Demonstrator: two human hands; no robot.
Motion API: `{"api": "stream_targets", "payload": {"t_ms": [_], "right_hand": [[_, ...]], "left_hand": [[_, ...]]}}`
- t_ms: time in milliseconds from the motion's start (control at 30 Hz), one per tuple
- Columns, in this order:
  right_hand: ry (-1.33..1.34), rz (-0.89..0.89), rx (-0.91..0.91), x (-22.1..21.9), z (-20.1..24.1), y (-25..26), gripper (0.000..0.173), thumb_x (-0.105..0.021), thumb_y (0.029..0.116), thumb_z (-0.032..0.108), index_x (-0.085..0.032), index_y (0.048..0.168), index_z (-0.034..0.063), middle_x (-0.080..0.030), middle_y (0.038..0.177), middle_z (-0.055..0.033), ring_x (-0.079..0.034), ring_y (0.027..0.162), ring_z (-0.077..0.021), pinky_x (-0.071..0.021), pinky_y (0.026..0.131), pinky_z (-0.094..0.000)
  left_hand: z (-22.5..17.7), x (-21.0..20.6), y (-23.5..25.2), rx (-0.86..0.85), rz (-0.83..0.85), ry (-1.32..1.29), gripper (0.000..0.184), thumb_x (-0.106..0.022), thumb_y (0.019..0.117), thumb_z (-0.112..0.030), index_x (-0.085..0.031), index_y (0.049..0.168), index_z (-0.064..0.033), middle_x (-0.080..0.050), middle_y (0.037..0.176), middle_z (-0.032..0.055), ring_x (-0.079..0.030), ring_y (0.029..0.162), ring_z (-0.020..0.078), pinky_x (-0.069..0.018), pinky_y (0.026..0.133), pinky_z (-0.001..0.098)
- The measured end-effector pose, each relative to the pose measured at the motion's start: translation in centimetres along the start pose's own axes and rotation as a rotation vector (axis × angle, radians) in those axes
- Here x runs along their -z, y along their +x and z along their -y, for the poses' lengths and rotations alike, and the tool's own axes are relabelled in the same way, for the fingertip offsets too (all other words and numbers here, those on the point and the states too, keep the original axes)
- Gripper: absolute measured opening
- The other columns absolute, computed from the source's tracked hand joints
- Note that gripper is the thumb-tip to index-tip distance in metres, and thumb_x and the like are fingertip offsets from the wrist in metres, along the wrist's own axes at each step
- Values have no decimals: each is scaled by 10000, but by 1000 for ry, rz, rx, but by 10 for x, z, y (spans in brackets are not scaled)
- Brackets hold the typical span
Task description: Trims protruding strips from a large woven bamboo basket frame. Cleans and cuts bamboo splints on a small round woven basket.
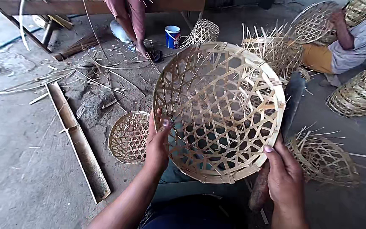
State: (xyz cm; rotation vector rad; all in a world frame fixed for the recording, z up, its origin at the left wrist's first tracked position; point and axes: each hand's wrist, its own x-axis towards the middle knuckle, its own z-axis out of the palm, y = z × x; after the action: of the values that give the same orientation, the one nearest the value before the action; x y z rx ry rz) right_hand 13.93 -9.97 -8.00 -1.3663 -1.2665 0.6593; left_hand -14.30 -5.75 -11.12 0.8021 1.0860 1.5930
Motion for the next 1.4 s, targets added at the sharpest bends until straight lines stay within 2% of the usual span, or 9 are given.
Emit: {"api": "stream_targets", "payload": {"t_ms": [133, 367, 467, 600, 700, 933, 1100, 1233, 1400], "right_hand": [[85, 150, 25, -9, 6, 16, 539, -399, 1108, 298, -344, 1559, 8, -624, 894, 30, -561, 599, -49, -512, 517, -204], [141, 286, -62, -21, -25, 20, 548, -275, 1125, 308, -247, 1616, 66, -649, 969, 33, -563, 587, -49, -494, 485, -196], [123, 289, -182, -21, -48, 19, 538, -258, 1128, 323, -261, 1611, 85, -646, 927, 49, -570, 561, -48, -498, 462, -194], [48, 271, -268, -31, -73, 21, 537, -286, 1127, 323, -288, 1600, 70, -632, 887, 36, -561, 537, -56, -489, 439, -205], [17, 269, -312, -40, -81, 23, 527, -290, 1127, 325, -318, 1596, 85, -622, 894, 25, -557, 539, -63, -480, 435, -200], [21, 240, -356, -43, -84, 26, 510, -287, 1129, 319, -344, 1587, 102, -628, 875, 34, -556, 528, -52, -473, 424, -190], [4, 221, -357, -47, -84, 27, 499, -293, 1131, 292, -349, 1587, 101, -622, 874, 30, -548, 521, -58, -466, 416, -194], [1, 225, -348, -49, -88, 30, 499, -309, 1127, 294, -366, 1580, 91, -615, 871, 24, -540, 517, -61, -458, 412, -191], [-2, 212, -373, -54, -88, 35, 488, -334, 1124, 270, -374, 1576, 91, -592, 858, 24, -526, 508, -61, -455, 406, -192]], "left_hand": [[-23, 23, 31, -135, -88, -139, 500, -282, 1116, -300, -296, 1595, -158, -419, 1580, 26, -535, 1313, 158, -488, 1050, 371], [-11, 152, 42, -286, -455, -10, 516, -273, 1120, -335, -266, 1609, -171, -429, 1563, 54, -584, 1239, 165, -528, 998, 386], [21, 218, 35, -314, -688, 40, 529, -302, 1122, -317, -236, 1622, -156, -416, 1565, 94, -512, 1335, 175, -473, 1075, 401], [73, 268, 29, -263, -883, 134, 566, -308, 1121, -236, -126, 1649, -144, -221, 1683, 108, -357, 1484, 175, -355, 1196, 393], [104, 264, 31, -173, -939, 172, 569, -312, 1122, -228, -127, 1646, -106, -193, 1691, 127, -304, 1514, 177, -296, 1226, 379], [162, 232, 56, -23, -954, 188, 559, -313, 1104, -123, -146, 1636, -87, -221, 1675, 163, -333, 1500, 225, -313, 1213, 401], [202, 245, 48, 387, -1033, 532, 677, -507, 1040, -128, -180, 1632, -93, -375, 1592, 235, -457, 1423, 354, -399, 1154, 509], [196, 249, 37, 518, -1027, 807, 609, -459, 1070, -217, -241, 1633, -134, -372, 1598, 222, -356, 1469, 421, -349, 1104, 659], [218, 265, 32, 446, -863, 924, 895, -527, 923, 9, -29, 1655, -125, -246, 1670, 182, -423, 1457, 331, -418, 1143, 508]]}}
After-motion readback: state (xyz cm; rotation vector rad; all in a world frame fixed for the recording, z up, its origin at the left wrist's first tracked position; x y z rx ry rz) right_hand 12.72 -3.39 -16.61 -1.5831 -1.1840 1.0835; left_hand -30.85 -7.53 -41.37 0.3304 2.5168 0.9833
